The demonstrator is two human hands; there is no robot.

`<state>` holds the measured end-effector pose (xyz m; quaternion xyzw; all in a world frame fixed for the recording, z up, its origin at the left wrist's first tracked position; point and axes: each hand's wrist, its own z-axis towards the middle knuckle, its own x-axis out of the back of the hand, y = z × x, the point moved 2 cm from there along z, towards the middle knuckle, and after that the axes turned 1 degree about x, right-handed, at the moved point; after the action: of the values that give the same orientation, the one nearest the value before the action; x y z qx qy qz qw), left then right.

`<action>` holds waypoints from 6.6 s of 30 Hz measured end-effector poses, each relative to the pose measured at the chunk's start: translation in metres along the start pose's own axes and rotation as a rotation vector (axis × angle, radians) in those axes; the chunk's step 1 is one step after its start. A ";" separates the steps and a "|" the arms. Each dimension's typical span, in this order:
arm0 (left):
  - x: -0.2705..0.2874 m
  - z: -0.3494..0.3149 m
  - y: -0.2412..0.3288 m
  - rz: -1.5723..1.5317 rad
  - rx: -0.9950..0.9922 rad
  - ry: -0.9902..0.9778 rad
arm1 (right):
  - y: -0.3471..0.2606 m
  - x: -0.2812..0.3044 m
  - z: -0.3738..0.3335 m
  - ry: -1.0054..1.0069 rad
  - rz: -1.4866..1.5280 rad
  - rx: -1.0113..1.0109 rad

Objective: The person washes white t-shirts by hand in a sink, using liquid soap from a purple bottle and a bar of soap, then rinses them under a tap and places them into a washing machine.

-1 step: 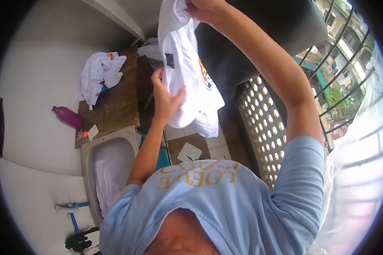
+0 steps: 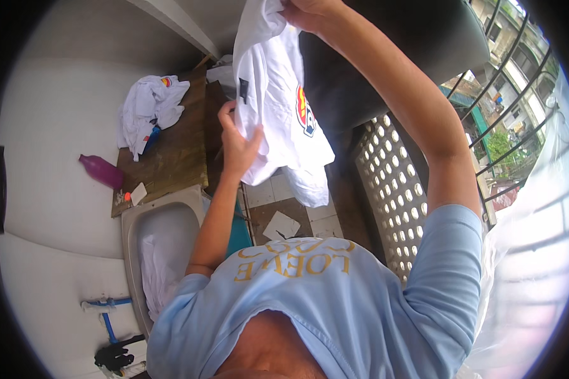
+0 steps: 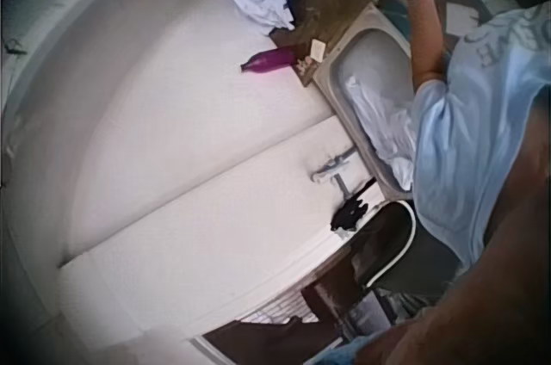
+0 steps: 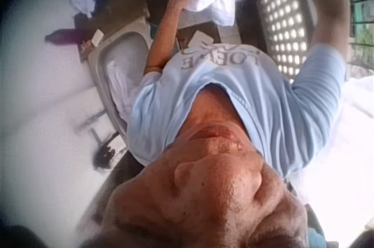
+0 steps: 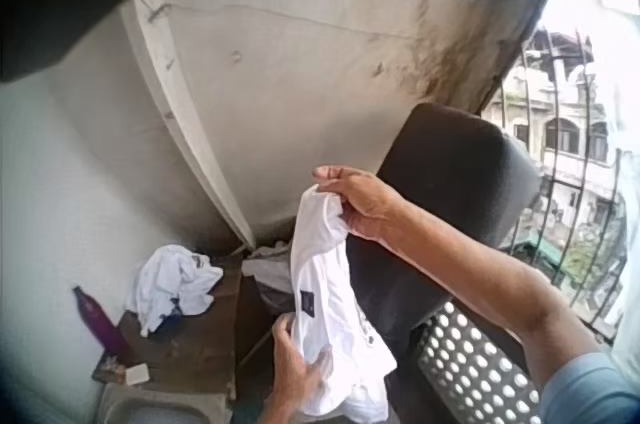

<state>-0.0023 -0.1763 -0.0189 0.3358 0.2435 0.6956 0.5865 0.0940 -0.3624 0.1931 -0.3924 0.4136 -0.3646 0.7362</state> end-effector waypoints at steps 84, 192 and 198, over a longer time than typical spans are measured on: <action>-0.149 -0.593 0.382 0.876 1.286 1.923 | 0.357 -0.396 -0.339 -1.364 -0.395 0.162; 0.771 -1.833 0.678 -0.383 1.242 2.239 | 0.703 -1.278 -1.568 -0.751 -0.322 -1.277; 0.821 -1.784 0.747 -0.500 0.689 2.464 | 0.642 -1.319 -1.477 -0.345 0.068 -1.483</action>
<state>-1.9040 0.5815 -0.4923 -0.4408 0.8385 0.3194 -0.0239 -1.6088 0.6394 -0.4626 -0.8227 0.4411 0.0979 0.3449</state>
